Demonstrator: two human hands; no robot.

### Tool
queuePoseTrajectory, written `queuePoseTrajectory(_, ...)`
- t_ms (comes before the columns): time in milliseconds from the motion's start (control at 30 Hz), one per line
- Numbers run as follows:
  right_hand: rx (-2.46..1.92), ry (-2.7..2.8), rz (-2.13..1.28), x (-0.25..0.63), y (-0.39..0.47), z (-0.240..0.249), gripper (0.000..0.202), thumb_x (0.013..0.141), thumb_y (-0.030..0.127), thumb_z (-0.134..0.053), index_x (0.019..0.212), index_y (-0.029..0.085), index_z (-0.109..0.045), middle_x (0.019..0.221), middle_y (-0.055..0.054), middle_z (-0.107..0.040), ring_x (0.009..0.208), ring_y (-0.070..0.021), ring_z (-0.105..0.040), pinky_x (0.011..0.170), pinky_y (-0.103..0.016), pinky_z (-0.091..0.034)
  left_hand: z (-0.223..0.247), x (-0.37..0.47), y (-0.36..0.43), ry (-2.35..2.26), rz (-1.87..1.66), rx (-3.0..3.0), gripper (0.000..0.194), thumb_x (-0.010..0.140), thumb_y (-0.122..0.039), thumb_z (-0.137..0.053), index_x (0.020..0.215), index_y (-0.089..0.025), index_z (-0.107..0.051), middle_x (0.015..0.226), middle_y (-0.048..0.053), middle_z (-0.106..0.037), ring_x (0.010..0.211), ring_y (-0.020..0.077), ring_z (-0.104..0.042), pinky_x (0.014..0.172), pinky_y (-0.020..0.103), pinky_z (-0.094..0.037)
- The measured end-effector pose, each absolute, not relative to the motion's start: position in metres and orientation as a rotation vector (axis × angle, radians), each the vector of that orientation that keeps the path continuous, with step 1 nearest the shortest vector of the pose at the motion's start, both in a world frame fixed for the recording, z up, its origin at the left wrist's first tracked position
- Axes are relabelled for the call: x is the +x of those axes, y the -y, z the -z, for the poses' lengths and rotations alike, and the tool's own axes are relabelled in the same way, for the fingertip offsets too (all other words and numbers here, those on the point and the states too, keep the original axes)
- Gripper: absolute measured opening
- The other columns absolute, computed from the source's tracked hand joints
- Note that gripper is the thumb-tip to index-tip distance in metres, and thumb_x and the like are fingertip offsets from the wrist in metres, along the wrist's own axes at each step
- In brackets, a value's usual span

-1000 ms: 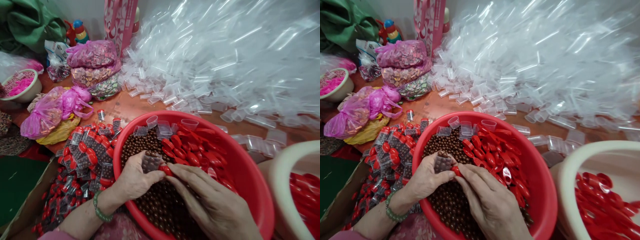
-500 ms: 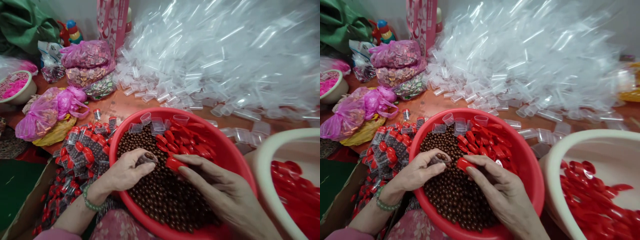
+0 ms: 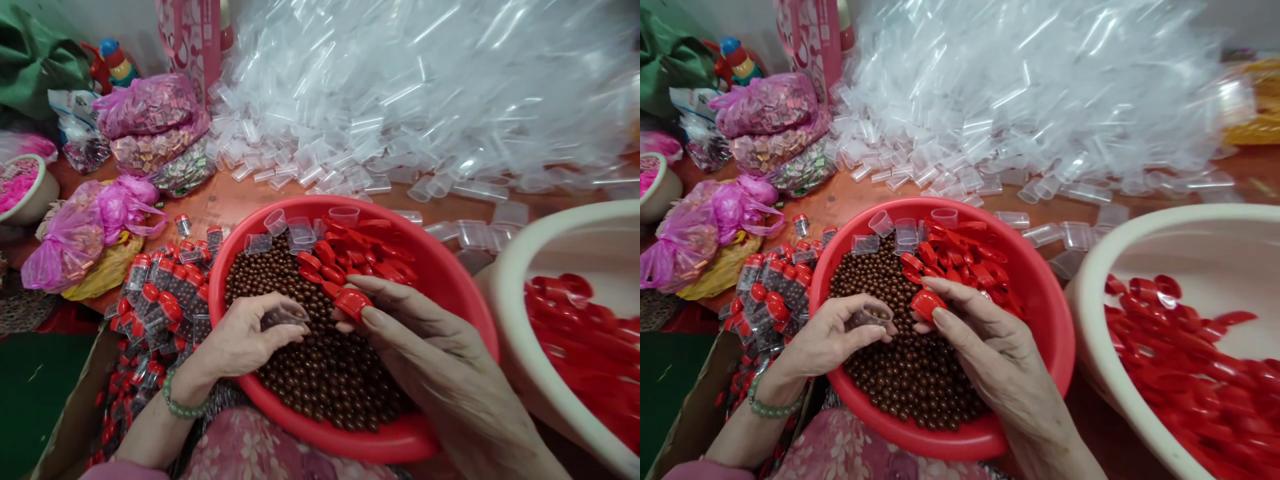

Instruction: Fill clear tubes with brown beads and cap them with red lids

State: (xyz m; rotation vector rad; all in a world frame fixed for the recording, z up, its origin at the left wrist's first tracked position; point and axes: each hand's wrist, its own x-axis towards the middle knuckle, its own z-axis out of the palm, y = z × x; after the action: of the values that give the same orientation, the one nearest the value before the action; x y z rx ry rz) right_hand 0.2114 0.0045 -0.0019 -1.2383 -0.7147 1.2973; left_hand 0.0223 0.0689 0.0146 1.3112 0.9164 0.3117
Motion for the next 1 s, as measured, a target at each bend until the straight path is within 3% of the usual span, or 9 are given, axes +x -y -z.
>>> queuePoseTrajectory(133, -1.290, 0.935, -1.195, 0.208, -0.005, -0.001, 0.025, 0.085, 0.032, -0.068, 0.109, 0.034, -0.071, 0.098, 0.001, -0.074, 0.085, -0.0136, -0.070, 0.080, -0.025, -0.057, -0.010, 0.023, -0.068, -0.853, -0.379, 1.127, 0.022, 0.080, -0.025, -0.066, 0.098, -0.014, -0.065, 0.094, 0.007, -0.071, 0.087, 0.0151, -0.064, 0.084, 0.028, -0.045)
queuePoseTrajectory(267, -1.353, 1.228, -0.862, 0.199, -0.007, -0.009, 0.023, 0.089, 0.025, -0.062, 0.109, 0.034, -0.071, 0.106, 0.001, -0.071, 0.099, -0.0144, -0.066, 0.091, -0.027, -0.053, -0.004, 0.026, -0.064, -0.785, -0.423, 0.962, 0.028, 0.072, -0.031, -0.076, 0.093, -0.014, -0.066, 0.082, 0.001, -0.066, 0.072, 0.0099, -0.057, 0.072, 0.022, -0.042)
queuePoseTrajectory(433, -1.301, 1.410, -0.642, 0.188, -0.009, -0.017, 0.030, 0.090, 0.014, -0.059, 0.113, 0.032, -0.066, 0.103, 0.001, -0.069, 0.097, -0.0119, -0.065, 0.087, -0.023, -0.054, 0.002, 0.035, -0.058, -0.656, -0.533, 0.761, 0.041, 0.066, -0.039, -0.083, 0.095, -0.016, -0.068, 0.078, -0.001, -0.061, 0.068, 0.0086, -0.053, 0.071, 0.022, -0.041)
queuePoseTrajectory(567, -1.262, 1.573, -0.544, 0.185, -0.011, -0.016, 0.032, 0.088, 0.010, -0.059, 0.113, 0.030, -0.064, 0.101, 0.000, -0.068, 0.093, -0.0121, -0.066, 0.083, -0.024, -0.055, 0.000, 0.041, -0.055, -0.578, -0.585, 0.778, 0.039, 0.068, -0.043, -0.081, 0.090, -0.014, -0.069, 0.080, 0.000, -0.061, 0.075, 0.0102, -0.053, 0.080, 0.024, -0.043)
queuePoseTrajectory(833, -1.299, 1.716, -0.433, 0.186, -0.010, -0.004, 0.029, 0.087, 0.007, -0.059, 0.108, 0.025, -0.062, 0.099, -0.004, -0.066, 0.088, -0.0137, -0.066, 0.074, -0.025, -0.057, -0.001, 0.039, -0.055, -0.572, -0.591, 0.858, 0.035, 0.073, -0.040, -0.078, 0.094, -0.014, -0.070, 0.082, 0.001, -0.064, 0.078, 0.0121, -0.052, 0.082, 0.025, -0.042)
queuePoseTrajectory(900, -1.306, 1.813, -0.363, 0.188, -0.009, -0.002, 0.029, 0.088, 0.010, -0.059, 0.113, 0.024, -0.059, 0.101, -0.006, -0.066, 0.090, -0.0160, -0.067, 0.075, -0.028, -0.058, -0.001, 0.039, -0.056, -0.595, -0.587, 0.858, 0.032, 0.074, -0.040, -0.077, 0.092, -0.014, -0.070, 0.080, 0.001, -0.063, 0.079, 0.0124, -0.053, 0.081, 0.025, -0.043)
queuePoseTrajectory(1000, -1.326, 2.040, -0.260, 0.192, -0.009, 0.003, 0.043, 0.089, 0.032, -0.061, 0.128, 0.020, -0.049, 0.109, -0.014, -0.065, 0.099, -0.0250, -0.066, 0.077, -0.038, -0.058, -0.001, 0.038, -0.056, -0.645, -0.552, 0.765, 0.033, 0.071, -0.040, -0.079, 0.088, -0.014, -0.068, 0.076, 0.000, -0.062, 0.074, 0.0108, -0.055, 0.076, 0.024, -0.045)
